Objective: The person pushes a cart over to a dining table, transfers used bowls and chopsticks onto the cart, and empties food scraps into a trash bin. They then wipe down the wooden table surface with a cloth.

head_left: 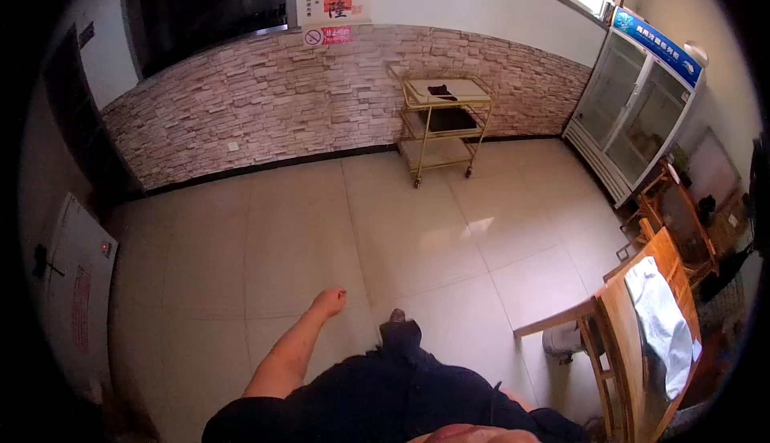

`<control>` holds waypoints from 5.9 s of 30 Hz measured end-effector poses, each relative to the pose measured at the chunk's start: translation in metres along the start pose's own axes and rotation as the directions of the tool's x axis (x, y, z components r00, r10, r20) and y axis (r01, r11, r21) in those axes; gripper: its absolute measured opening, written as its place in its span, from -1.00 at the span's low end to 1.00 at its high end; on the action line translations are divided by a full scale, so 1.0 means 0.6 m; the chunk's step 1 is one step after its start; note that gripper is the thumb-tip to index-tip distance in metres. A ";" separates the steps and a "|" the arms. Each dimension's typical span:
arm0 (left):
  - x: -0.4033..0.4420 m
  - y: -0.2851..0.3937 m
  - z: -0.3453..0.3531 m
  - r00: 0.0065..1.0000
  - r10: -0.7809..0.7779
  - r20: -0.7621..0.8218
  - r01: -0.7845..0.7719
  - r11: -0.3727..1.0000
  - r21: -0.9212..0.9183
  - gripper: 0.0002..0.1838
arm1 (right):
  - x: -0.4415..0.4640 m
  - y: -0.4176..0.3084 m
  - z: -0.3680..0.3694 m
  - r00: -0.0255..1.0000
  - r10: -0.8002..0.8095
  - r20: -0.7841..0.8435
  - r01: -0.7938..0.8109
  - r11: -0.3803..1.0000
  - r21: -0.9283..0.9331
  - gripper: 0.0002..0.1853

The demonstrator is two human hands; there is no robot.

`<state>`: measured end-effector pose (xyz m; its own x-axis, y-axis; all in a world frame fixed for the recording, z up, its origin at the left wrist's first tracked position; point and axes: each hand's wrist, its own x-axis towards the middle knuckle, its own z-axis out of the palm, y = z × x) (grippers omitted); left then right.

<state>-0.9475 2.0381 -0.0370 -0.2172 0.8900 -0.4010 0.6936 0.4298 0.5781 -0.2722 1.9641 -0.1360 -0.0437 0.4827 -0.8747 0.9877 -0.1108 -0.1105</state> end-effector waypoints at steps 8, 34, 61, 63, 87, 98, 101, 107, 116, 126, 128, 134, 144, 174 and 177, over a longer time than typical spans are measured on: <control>0.192 -0.179 0.006 0.948 -0.023 0.316 -0.047 0.976 0.212 -0.62 | 0.273 -0.331 -0.557 0.966 0.024 -0.258 -0.089 0.965 -0.245 -0.71; 1.230 0.163 -0.705 0.984 0.172 0.055 -0.165 0.980 -0.112 -0.63 | 0.602 -1.330 -1.551 0.315 -0.274 -0.909 0.601 0.798 -0.032 -0.73; 1.750 0.375 -0.943 0.959 0.271 0.081 -0.205 0.861 -0.465 -0.77 | 0.935 -1.405 -2.049 0.404 0.262 -0.877 0.669 0.569 0.478 -0.65; 1.807 0.444 -0.957 0.903 0.425 0.061 -0.328 0.774 -0.542 -0.76 | 0.817 -1.446 -2.059 0.374 0.215 -0.902 0.782 0.449 0.431 -0.72; 2.032 0.681 -1.036 0.328 0.890 0.317 -0.699 0.454 -0.553 -0.67 | 0.651 -1.824 -1.685 0.603 0.483 -0.635 0.736 -0.031 0.676 -0.72; 2.130 0.591 -0.962 0.413 0.833 0.370 -0.908 0.410 0.091 -0.67 | 0.641 -1.801 -1.721 0.340 0.271 -0.900 0.110 0.940 0.324 -0.31; 2.160 0.574 -0.944 0.285 0.893 0.348 -0.959 0.271 0.089 -0.71 | 0.705 -1.814 -1.718 0.541 0.319 -0.778 -0.046 0.935 0.352 -0.28; 2.107 0.586 -0.970 0.384 0.770 0.509 -0.923 0.336 0.189 -0.64 | 0.745 -1.776 -1.710 0.590 0.378 -0.713 0.024 0.875 0.483 -0.62; 2.011 0.508 -0.915 -0.293 0.908 0.299 -0.951 -0.309 0.006 -0.83 | 0.714 -1.736 -1.586 0.576 0.364 -0.732 0.002 0.894 0.447 -0.74; 1.752 0.334 -0.822 -0.302 0.845 0.441 -0.953 -0.277 -0.121 -0.77 | 0.549 -1.673 -1.348 0.650 0.403 -0.645 -0.120 0.892 0.436 -0.78; 1.674 0.300 -0.798 -0.451 0.839 0.306 -0.891 -0.443 -0.097 -0.75 | 0.506 -1.647 -1.283 0.657 0.411 -0.632 -0.142 0.891 0.432 -0.78; 1.420 0.246 -0.785 -0.343 0.695 0.632 -0.939 -0.276 -0.207 -0.73 | 0.412 -1.587 -1.096 0.632 0.489 -0.602 -0.295 0.870 0.396 -0.83; 1.210 0.172 -0.759 -0.244 0.343 0.907 -0.970 -0.093 -0.226 -0.47 | 0.279 -1.604 -0.863 0.575 0.633 -0.518 -0.403 0.770 0.494 -0.82; 1.235 0.428 -0.557 -0.988 0.000 0.153 -0.128 -0.542 -0.830 -0.72 | 0.217 -1.807 -0.833 0.142 0.988 0.059 0.035 -0.064 0.997 -0.51; 1.196 0.453 -0.512 -0.990 -0.064 0.123 -0.067 -0.552 -0.831 -0.70 | 0.236 -1.785 -0.851 0.000 0.984 0.177 -0.245 -0.172 0.954 -0.56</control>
<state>-1.1260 2.8404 0.0510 0.2549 -0.9278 0.2726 -0.9390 -0.1702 0.2988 -1.2594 2.5946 0.0994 0.9454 -0.2634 -0.1921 -0.3026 -0.9281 -0.2168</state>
